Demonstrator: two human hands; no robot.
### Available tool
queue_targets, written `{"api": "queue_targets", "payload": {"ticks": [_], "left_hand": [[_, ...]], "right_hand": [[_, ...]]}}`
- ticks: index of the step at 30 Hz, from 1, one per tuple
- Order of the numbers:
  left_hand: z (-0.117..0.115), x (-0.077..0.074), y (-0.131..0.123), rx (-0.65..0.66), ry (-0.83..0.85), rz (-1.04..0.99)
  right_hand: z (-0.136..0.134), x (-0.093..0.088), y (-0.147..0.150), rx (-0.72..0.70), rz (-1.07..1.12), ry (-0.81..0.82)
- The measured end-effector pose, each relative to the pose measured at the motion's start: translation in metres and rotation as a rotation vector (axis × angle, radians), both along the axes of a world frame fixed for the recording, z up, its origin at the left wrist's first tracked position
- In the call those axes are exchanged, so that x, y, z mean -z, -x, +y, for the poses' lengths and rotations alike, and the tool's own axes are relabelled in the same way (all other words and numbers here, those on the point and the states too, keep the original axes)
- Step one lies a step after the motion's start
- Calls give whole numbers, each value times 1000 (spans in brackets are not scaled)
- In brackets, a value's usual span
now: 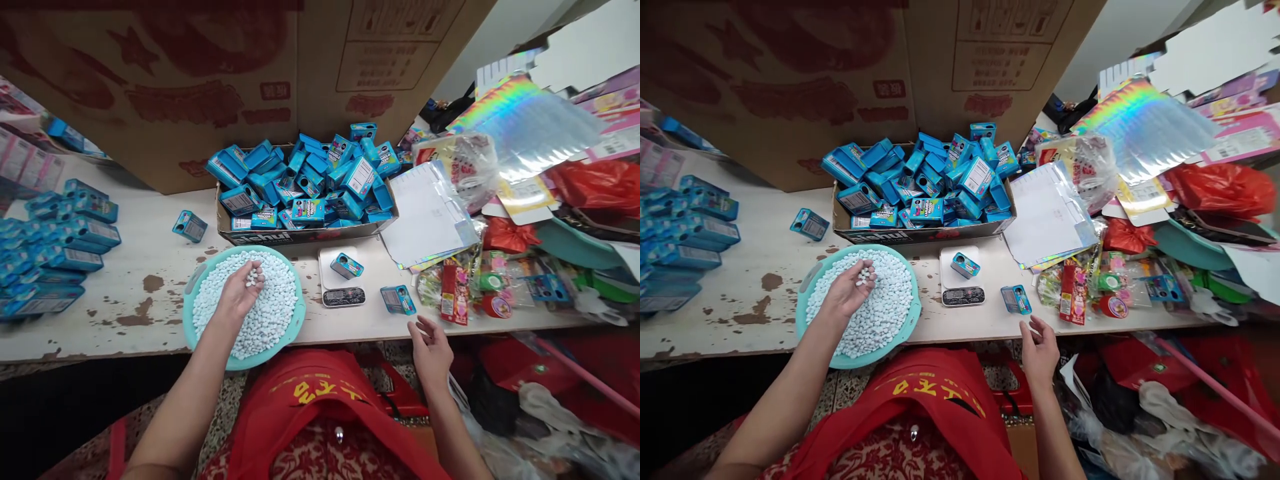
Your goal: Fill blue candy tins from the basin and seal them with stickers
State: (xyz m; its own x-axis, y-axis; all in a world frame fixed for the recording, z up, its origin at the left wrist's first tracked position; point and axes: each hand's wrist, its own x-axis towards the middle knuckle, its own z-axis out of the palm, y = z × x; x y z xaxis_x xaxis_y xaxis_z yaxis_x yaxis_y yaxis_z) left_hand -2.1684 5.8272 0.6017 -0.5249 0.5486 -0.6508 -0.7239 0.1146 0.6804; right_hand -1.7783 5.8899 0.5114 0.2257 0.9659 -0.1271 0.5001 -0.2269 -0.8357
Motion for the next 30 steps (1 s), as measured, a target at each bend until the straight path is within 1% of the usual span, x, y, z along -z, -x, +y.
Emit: {"api": "queue_targets", "payload": {"ticks": [4,6,8,10,12,15,17,19,21,26,30], "left_hand": [[3,3,-27,126,9,31],[9,8,-46,189,40,79],[20,14,-65,289,90,148],[37,20,-82,430,157,266],[61,22,-94,615,220,476],[101,20,-105,959,318,978],[124,17,-111,1120,387,1223],[140,16,-116,1190,436,1316],[147,19,-120,1236,468,1351],[146,28,-122,1324,541,1437],[146,30,-119,1366,566,1507]], "right_hand": [[19,11,-6,6,-46,-114],[27,17,-7,-21,-50,-129],[34,23,-8,-73,-37,-123],[40,28,-10,-108,-13,-109],[46,33,-14,-106,9,-94],[54,39,-25,-86,38,-76],[58,42,-33,-80,54,-60],[61,45,-41,-60,77,-26],[62,49,-49,-29,113,17],[63,60,-60,13,160,65],[65,64,-60,33,186,80]]}}
